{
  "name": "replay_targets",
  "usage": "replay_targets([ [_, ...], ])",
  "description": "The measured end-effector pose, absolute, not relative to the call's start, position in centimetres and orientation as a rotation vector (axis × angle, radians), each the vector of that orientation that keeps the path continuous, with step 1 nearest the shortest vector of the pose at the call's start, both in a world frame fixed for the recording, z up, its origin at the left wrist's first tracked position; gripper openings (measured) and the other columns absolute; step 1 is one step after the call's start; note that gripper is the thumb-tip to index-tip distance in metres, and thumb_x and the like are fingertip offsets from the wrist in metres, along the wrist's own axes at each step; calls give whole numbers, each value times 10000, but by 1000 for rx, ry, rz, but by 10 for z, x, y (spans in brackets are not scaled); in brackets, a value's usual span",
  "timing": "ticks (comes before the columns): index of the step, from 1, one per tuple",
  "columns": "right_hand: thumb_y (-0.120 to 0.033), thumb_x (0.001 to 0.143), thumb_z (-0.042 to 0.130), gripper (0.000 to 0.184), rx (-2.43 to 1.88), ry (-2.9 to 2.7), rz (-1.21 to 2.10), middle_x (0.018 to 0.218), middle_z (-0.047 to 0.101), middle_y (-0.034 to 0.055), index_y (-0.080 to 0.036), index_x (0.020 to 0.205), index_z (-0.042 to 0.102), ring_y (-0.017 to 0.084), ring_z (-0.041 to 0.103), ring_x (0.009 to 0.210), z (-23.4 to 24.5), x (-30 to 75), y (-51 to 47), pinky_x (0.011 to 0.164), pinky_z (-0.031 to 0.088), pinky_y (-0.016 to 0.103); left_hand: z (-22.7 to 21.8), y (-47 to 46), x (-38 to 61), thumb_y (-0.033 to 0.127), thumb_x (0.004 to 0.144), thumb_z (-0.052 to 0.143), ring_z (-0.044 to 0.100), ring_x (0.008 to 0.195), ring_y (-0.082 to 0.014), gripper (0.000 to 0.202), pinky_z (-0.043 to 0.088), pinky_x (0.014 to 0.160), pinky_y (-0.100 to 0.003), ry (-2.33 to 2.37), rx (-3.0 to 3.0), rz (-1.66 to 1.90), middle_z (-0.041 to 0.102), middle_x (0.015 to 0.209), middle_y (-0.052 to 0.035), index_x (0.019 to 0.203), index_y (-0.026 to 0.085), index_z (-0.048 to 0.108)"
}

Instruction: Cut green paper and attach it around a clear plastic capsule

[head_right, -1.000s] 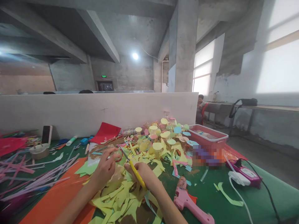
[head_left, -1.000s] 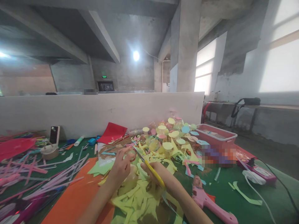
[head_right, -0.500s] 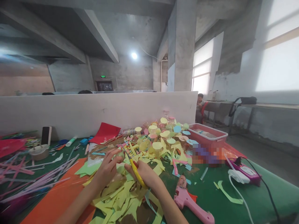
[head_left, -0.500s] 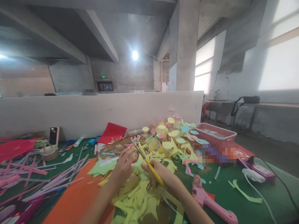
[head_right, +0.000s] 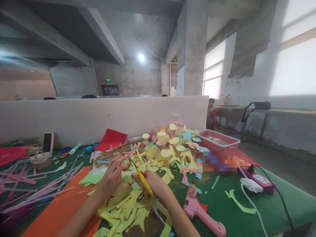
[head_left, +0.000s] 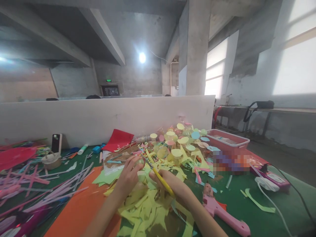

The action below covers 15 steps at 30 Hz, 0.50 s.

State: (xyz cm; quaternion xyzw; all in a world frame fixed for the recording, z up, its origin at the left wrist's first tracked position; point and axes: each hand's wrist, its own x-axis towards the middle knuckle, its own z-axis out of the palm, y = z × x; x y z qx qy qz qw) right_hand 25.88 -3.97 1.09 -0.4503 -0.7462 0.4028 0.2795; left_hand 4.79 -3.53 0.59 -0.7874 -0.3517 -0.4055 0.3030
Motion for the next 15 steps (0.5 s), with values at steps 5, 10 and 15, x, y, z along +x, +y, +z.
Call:
replay_targets([
  [5,-680,808,519,525,-1221,-2019,1041,637,457,-22,-159,755,557,120,390,596,10,259,-40,526,298,229,6,-35,47,-64,813,355,507,1178,-229,352,495,966,-415,-952,-2081,-1066,599,1139,-104,853,184,602],
  [10,-690,804,522,539,-1212,-2007,1075,668,488,-8,-153,793,572,129,428,613,11,259,-42,517,313,221,6,-35,46,-67,788,362,510,1170,-238,365,489,969,-432,-969,-2073,-1063,603,1150,-109,873,185,611],
  [15,-695,834,456,556,-1233,-2020,1016,627,469,-11,-158,736,563,126,416,590,8,256,-38,510,302,224,5,-34,47,-60,798,357,502,1196,-234,376,494,965,-427,-954,-2081,-1062,613,1151,-99,878,194,622],
])
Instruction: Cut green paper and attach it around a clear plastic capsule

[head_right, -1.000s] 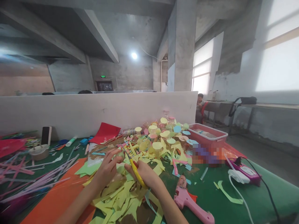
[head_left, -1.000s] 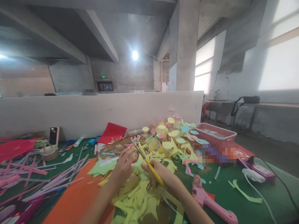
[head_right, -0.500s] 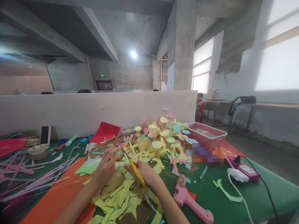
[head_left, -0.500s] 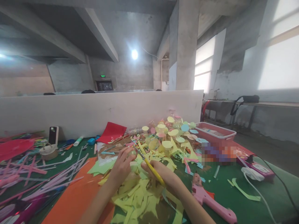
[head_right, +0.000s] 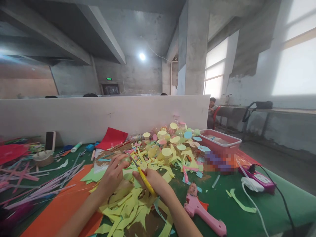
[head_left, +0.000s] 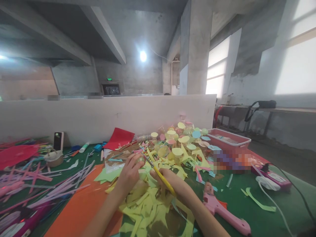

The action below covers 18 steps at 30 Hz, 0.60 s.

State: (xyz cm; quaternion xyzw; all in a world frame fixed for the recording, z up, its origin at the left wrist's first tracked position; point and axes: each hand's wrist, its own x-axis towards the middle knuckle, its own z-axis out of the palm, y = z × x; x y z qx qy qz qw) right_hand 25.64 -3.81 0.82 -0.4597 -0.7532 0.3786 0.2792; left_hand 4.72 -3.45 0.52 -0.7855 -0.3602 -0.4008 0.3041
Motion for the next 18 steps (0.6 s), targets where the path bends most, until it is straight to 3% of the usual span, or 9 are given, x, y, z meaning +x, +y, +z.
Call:
replay_targets([
  [8,-625,847,457,520,-1288,-2080,892,539,370,-31,-184,574,477,111,315,529,1,252,-28,492,256,248,7,-38,49,-69,813,337,493,1189,-227,356,483,961,-411,-964,-2103,-1061,586,1146,-96,857,195,572],
  [14,-680,820,466,572,-1314,-2000,883,523,267,-38,-207,524,342,105,251,515,-2,251,-28,469,224,254,6,-36,48,-70,789,337,495,1186,-230,362,471,971,-403,-964,-2110,-1055,590,1148,-103,858,191,578],
  [18,-716,809,462,597,-1308,-1938,914,506,293,-33,-208,517,345,105,261,496,-3,251,-25,464,231,258,5,-34,49,-74,786,359,506,1161,-231,355,477,960,-394,-921,-2133,-1026,603,1121,-101,864,186,589],
])
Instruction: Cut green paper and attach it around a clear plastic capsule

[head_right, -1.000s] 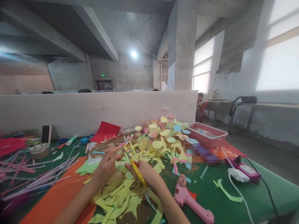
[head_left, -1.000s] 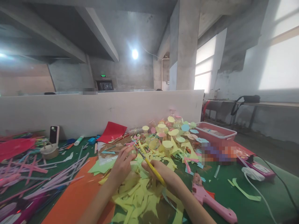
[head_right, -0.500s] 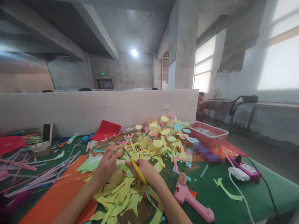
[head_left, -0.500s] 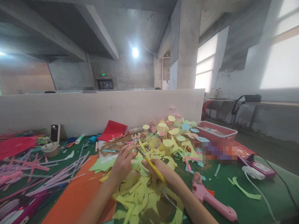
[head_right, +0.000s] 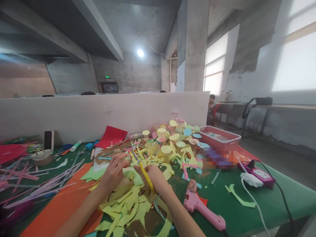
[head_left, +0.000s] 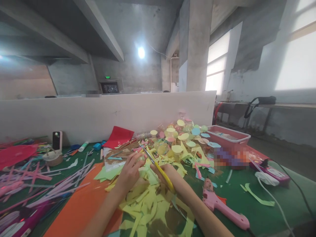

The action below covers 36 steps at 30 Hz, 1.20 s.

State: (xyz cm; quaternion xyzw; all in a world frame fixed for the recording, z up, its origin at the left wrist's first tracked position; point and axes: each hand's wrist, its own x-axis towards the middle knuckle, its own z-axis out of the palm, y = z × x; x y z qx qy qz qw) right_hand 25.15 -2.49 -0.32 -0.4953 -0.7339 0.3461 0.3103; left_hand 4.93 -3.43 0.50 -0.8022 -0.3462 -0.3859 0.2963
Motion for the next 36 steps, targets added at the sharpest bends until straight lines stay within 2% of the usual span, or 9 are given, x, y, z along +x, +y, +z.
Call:
replay_targets([
  [5,-720,805,487,590,-1440,-1950,852,539,495,15,-182,565,527,138,427,505,-1,254,-22,500,306,262,2,-32,49,-78,779,354,496,1177,-246,380,471,966,-418,-1004,-2136,-1015,566,1187,-117,910,182,599],
  [8,-703,813,505,568,-1617,-2003,708,692,663,97,-164,706,650,221,604,620,3,257,-23,547,371,280,-1,-30,48,-50,794,369,509,1158,-241,371,471,961,-414,-1118,-2155,-1032,546,1191,-108,947,194,603],
  [11,-615,868,485,531,-1766,-2091,523,893,726,172,-128,894,694,299,684,806,6,261,-27,632,428,317,-3,-28,49,-35,785,388,518,1141,-238,368,458,968,-412,-1217,-2195,-1060,537,1168,-99,972,204,596],
  [14,-461,919,464,441,-1809,-2194,411,981,729,198,-88,1016,678,319,688,921,5,264,-29,752,441,356,-6,-26,51,-29,767,410,514,1127,-249,385,432,981,-430,-1258,-2239,-1057,541,1168,-99,1015,202,593],
  [18,-400,927,490,383,-1809,-2274,303,954,736,192,-76,1040,661,311,690,934,-3,266,-29,877,389,399,-10,-22,53,12,795,420,501,1144,-249,394,408,1005,-428,-1271,-2312,-1048,537,1172,-95,1100,205,576],
  [21,-388,924,530,335,-1802,-2287,193,930,733,166,-93,1015,660,288,686,915,-7,266,-29,889,368,400,-14,-20,55,81,852,420,487,1174,-246,370,397,1030,-423,-1308,-2364,-1037,519,1183,-100,1178,203,546],
  [27,-263,948,492,244,-1738,-2191,-57,1073,646,176,-104,1054,643,303,614,989,-1,268,-29,802,422,369,-16,-22,58,308,940,474,507,1143,-236,336,423,999,-400,-1368,-2468,-925,551,1186,-87,1264,221,494],
  [33,-231,957,472,396,-1422,-2207,-167,1160,580,150,-170,1348,478,287,576,999,1,266,-30,819,453,379,-18,-24,57,410,888,607,578,961,-203,346,486,816,-324,-1366,-2477,-1047,586,1032,-46,1154,222,490],
  [36,-189,918,511,491,-1268,-2290,-160,1242,547,149,-209,1401,424,294,553,1060,-3,263,-32,863,458,401,-16,-25,57,395,896,604,572,940,-194,281,484,785,-310,-1222,-2499,-1079,575,994,-36,1089,227,486],
])
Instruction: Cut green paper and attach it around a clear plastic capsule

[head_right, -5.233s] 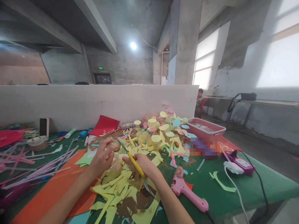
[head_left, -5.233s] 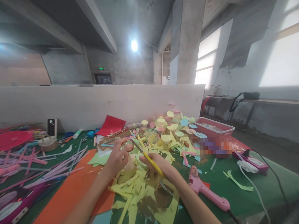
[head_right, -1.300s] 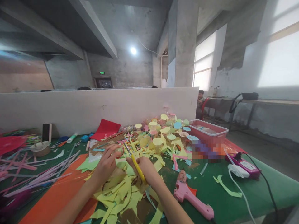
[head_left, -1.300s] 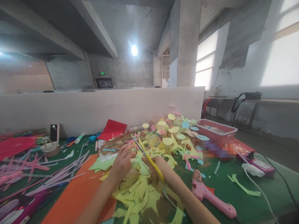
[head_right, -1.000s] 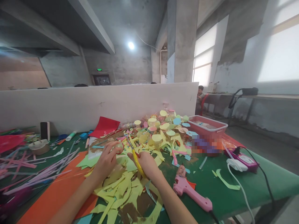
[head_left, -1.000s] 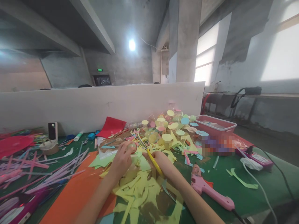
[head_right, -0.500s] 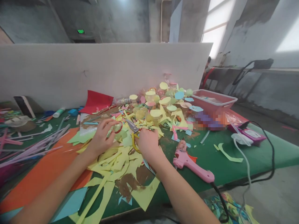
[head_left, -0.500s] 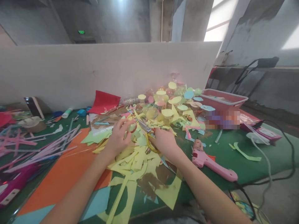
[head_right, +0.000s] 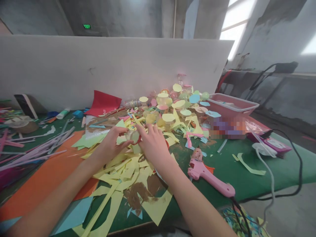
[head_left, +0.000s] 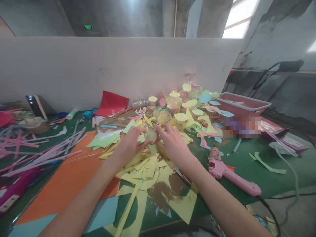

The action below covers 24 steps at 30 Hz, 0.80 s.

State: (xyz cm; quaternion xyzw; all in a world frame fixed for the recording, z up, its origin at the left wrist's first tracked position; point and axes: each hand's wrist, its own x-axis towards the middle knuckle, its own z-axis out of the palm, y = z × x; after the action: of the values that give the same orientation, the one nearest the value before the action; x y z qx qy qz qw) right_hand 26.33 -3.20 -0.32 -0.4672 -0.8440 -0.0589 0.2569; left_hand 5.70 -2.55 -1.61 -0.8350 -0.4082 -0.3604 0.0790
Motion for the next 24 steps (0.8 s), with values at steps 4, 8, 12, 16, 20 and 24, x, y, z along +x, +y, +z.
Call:
replay_targets([
  [4,-238,899,559,505,-1184,-2339,-107,1284,528,157,-191,1385,433,313,513,1140,-9,261,-32,926,446,437,-9,-31,60,318,930,565,547,938,-188,187,476,787,-308,-1050,-2553,-1013,598,986,-39,1066,229,473],
  [8,-248,881,588,500,-1203,-2353,-79,1240,558,145,-165,1357,457,311,535,1110,-10,258,-32,916,456,429,-5,-35,63,269,943,543,539,951,-186,137,471,796,-303,-1015,-2584,-968,630,1005,-42,1066,231,494],
  [12,-214,863,614,510,-1238,-2361,-13,1193,596,139,-134,1344,465,305,554,1095,-7,257,-35,923,448,411,-3,-36,65,269,943,544,540,980,-190,159,467,824,-311,-1026,-2603,-968,647,1029,-42,1095,234,512],
  [16,-209,880,597,440,-1240,-2363,44,1158,629,123,-155,1302,486,279,575,1069,-6,257,-36,909,438,388,-3,-36,66,295,934,560,538,1020,-194,176,464,855,-320,-1084,-2633,-1003,651,1059,-40,1102,245,542],
  [20,-191,870,593,413,-1269,-2397,58,1142,645,127,-153,1271,501,274,581,1074,-6,257,-35,892,424,372,-4,-36,66,338,944,536,527,1015,-198,177,464,861,-331,-1170,-2685,-950,649,1048,-35,1095,250,562],
  [24,-200,873,572,306,-1298,-2420,93,1074,663,123,-140,1171,540,273,591,1043,-6,255,-36,880,414,366,-5,-37,67,363,956,503,519,1018,-210,201,460,874,-352,-1195,-2712,-870,650,1052,-44,1104,245,569],
])
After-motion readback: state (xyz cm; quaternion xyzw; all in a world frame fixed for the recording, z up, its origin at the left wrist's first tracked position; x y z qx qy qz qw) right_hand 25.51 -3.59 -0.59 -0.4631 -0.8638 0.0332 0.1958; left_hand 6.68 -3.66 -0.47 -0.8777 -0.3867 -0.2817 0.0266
